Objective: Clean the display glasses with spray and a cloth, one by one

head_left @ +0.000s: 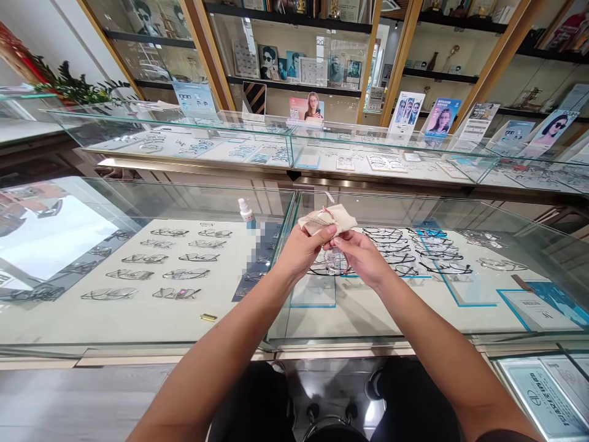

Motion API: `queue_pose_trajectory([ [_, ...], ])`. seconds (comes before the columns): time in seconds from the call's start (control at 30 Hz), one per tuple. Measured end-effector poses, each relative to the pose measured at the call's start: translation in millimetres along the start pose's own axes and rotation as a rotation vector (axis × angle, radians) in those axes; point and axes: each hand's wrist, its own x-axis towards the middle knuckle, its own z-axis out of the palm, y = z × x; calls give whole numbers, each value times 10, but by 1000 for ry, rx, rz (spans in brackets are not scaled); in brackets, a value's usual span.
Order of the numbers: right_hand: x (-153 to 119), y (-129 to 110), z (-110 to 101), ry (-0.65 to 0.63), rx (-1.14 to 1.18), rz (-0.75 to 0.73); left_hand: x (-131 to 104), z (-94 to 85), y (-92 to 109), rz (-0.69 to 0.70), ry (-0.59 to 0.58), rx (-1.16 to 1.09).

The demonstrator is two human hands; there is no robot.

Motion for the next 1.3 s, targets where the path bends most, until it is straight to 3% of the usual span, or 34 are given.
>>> queue_pose_trajectory([
  [0.23,-21,47,-11,-25,-110,30,36,-55,-38,85,43,120],
  [0.4,-14,-65,-25,7,-43,7,91,-181,68,20,-48,59],
  [0.53,-4,-93,-9,33,-4,6,77,-165,102,-7,-107,34],
  [0.83,-12,95,54,27,-66,5,70,-65,-81,98,44,89],
  [1.1,-15,-93,50,46,82,53,58,-120,141,-45,-62,8],
  [1.2,-26,-76,87,48,92,67,35,-94,127,-10,-58,35],
  [1.3,-34,20,149,46,47,19,35,-53,43,55,17,90],
])
